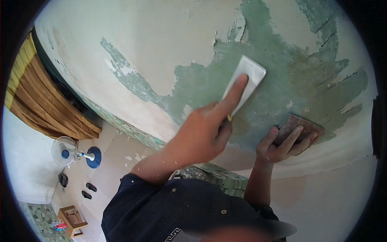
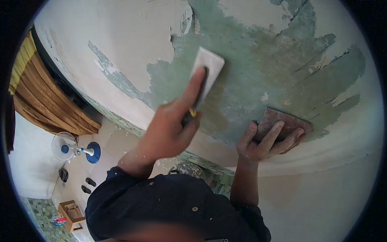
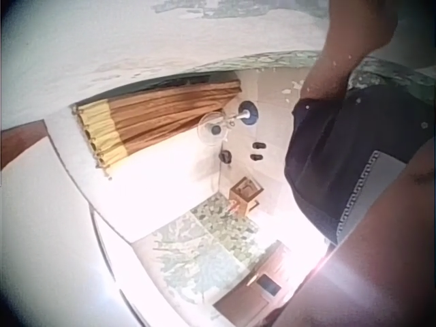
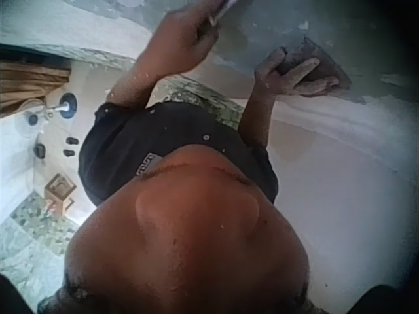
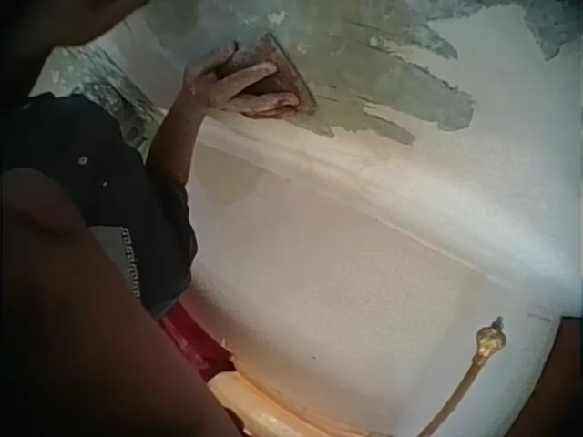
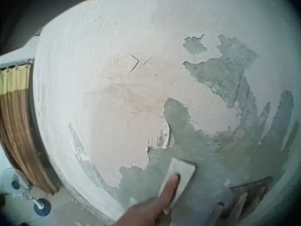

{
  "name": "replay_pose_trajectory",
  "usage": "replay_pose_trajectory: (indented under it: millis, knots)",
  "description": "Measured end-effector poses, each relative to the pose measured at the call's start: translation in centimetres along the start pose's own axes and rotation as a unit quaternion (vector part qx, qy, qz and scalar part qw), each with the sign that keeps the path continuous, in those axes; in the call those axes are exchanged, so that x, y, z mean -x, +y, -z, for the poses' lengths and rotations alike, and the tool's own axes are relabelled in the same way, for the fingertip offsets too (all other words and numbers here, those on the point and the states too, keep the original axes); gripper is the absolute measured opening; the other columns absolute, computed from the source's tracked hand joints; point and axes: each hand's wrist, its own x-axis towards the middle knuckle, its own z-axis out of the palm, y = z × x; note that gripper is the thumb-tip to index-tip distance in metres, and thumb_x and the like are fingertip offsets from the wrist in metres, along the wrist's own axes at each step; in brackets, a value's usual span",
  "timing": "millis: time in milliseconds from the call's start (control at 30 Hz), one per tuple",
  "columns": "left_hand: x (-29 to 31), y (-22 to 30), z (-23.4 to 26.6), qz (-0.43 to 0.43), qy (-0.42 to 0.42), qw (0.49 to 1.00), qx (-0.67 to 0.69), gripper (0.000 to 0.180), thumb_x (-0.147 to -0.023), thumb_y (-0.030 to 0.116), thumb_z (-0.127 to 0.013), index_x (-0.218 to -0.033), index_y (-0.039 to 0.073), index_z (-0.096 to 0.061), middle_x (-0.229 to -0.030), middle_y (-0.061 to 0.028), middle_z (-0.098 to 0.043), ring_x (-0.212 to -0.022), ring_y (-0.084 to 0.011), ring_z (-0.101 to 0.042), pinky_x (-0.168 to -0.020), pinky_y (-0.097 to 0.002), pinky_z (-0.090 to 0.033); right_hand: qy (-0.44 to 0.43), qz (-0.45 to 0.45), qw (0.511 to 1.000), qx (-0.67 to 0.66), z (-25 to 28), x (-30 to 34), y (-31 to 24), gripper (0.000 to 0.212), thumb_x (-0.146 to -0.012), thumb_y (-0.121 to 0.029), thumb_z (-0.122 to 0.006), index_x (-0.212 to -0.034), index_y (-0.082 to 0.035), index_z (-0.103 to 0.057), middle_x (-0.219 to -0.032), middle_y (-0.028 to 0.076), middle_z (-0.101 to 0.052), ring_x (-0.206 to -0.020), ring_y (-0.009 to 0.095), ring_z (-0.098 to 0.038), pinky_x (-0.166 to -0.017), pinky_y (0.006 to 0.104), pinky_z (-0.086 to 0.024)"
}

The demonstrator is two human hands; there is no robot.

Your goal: The person is using a putty knife to scrape loose paint off a ceiling and then uses sandpaper to smooth it.

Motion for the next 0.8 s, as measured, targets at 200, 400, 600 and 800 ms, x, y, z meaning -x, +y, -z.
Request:
replay_pose_trajectory:
  millis: [200, 400, 600, 800]
  knots:
    - [-1.7, 1.3, 1.0, 0.005, -0.018, 1.0, 0.003, 0.092, -0.081, -0.009, -0.056, -0.162, 0.015, -0.021, -0.102, -0.0256, -0.064, -0.089, -0.0436, -0.066, -0.078, -0.0415, -0.052, -0.005, 0.002, 1.0, 0.009, 0.1, 0.2, 0.3, 0.062, -0.101, -0.041, -0.059, -0.146, 0.0, -0.049, -0.157, 0.031, -0.027, -0.146, 0.05, -0.027, -0.116, 0.0644, -0.026]
    - [0.0, 0.4, 0.3, 0.043, -0.015, 0.999, -0.024, 0.092, -0.08, -0.01, -0.056, -0.162, 0.013, -0.021, -0.117, -0.0277, -0.065, -0.097, -0.0427, -0.069, -0.081, -0.0326, -0.052, 0.0, 0.004, 1.0, 0.003, 0.1, -0.1, -0.2, 0.062, -0.101, -0.04, -0.059, -0.146, 0.0, -0.049, -0.157, 0.03, -0.028, -0.146, 0.05, -0.027, -0.116, 0.0646, -0.026]
    - [-2.7, 1.0, 1.3, 0.003, 0.006, 1.0, -0.022, 0.092, -0.08, -0.01, -0.055, -0.162, 0.014, -0.022, -0.122, -0.0271, -0.064, -0.089, -0.0396, -0.07, -0.08, -0.0333, -0.053, -0.006, 0.0, 1.0, 0.003, 0.1, 0.1, -0.1, 0.06, -0.101, -0.039, -0.059, -0.145, 0.001, -0.049, -0.158, 0.03, -0.027, -0.147, 0.049, -0.026, -0.116, 0.0648, -0.025]
    - [-0.6, 0.4, 0.4, 0.023, -0.003, 0.999, -0.04, 0.091, -0.08, -0.01, -0.055, -0.162, 0.015, -0.023, -0.127, -0.0278, -0.062, -0.092, -0.0382, -0.071, -0.08, -0.0326, -0.053, 0.003, 0.004, 1.0, -0.003, 0.0, -0.1, -0.2, 0.061, -0.101, -0.04, -0.059, -0.146, 0.0, -0.049, -0.158, 0.029, -0.027, -0.148, 0.047, -0.025, -0.117, 0.0645, -0.024]
